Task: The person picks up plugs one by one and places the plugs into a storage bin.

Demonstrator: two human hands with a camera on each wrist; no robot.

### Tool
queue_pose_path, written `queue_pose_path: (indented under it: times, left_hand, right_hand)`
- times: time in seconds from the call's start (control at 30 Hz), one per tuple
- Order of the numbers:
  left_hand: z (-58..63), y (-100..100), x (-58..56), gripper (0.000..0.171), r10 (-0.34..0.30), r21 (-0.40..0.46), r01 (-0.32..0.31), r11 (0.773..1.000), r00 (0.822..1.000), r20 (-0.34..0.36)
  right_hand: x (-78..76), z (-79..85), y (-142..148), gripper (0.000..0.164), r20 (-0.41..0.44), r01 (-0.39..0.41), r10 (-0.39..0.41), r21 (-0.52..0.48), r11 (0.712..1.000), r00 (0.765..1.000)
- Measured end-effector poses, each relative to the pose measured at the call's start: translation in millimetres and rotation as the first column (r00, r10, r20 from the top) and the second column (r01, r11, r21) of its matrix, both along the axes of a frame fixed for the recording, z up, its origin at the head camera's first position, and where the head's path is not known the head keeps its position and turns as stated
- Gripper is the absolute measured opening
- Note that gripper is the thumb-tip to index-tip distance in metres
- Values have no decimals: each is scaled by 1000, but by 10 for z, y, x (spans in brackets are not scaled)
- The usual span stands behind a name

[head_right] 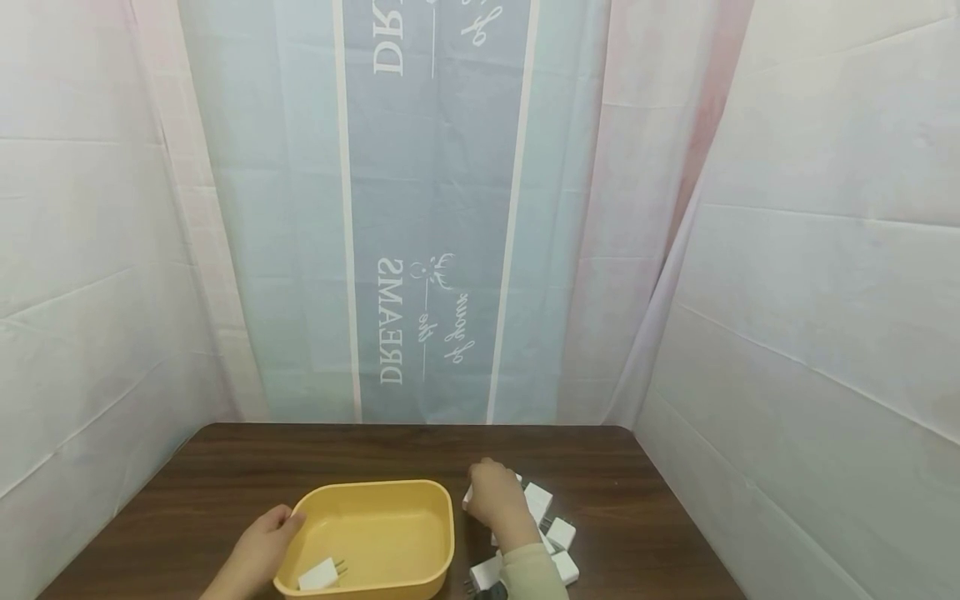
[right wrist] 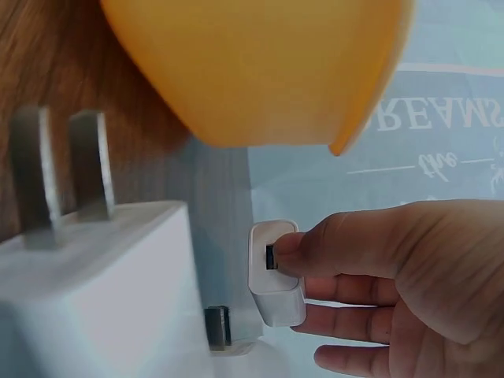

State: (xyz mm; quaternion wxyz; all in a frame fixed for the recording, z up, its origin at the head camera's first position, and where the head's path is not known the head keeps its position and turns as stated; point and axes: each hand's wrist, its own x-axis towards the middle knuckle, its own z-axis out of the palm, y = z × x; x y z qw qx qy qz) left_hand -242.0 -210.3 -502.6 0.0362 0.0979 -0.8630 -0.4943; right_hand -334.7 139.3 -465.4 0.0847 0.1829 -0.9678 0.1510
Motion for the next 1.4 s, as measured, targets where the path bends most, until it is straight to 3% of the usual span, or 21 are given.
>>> queue_pose_path:
  times: [0.23, 0.6, 1.4]
  left_hand:
    - [3, 0, 6, 30, 4, 1, -4, 1000, 1000, -1]
    - [23, 7, 16, 31, 6, -6, -6, 1000, 1000, -4]
    - [-5, 32, 47, 31, 12, 2, -12, 1000, 1000, -15]
  right_hand:
    - [21, 82, -13, 38, -6, -7, 7, 0, 1000, 1000]
    - [173, 324, -99, 38, -50, -20, 19, -14, 1000, 999]
    - [394, 508, -333, 35, -155, -100, 107, 53, 994, 982]
